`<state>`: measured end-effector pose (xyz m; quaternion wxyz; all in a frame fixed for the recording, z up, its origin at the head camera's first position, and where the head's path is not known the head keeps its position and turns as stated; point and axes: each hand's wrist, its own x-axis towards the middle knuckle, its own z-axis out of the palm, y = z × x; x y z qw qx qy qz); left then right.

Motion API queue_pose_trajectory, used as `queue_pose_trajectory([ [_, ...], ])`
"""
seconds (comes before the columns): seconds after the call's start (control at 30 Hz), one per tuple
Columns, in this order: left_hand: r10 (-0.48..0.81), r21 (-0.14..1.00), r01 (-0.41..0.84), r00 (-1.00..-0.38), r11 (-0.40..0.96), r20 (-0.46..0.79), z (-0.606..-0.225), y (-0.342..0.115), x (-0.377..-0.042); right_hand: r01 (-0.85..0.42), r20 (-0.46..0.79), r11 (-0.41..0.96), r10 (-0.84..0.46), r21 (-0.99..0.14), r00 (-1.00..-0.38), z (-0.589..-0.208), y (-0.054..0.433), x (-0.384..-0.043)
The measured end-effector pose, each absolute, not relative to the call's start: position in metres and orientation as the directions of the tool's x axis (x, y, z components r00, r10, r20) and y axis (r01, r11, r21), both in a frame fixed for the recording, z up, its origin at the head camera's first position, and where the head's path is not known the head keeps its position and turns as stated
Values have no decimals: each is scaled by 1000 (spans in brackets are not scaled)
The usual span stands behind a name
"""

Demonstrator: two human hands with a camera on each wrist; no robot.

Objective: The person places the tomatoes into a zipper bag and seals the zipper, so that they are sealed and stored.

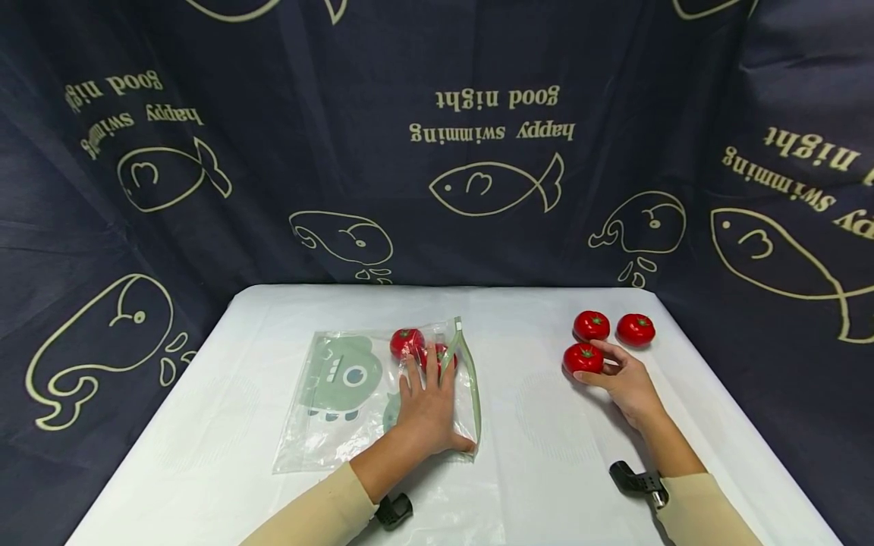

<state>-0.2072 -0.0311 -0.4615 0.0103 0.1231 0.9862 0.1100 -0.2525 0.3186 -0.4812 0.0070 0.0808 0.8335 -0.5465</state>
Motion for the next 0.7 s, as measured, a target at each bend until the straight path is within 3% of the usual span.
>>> queue_pose_trajectory([
  [0.7, 245, 219, 239, -969, 946, -1, -461, -31, -207, 93, -83, 296, 45, -951, -996, -479, 306, -230],
])
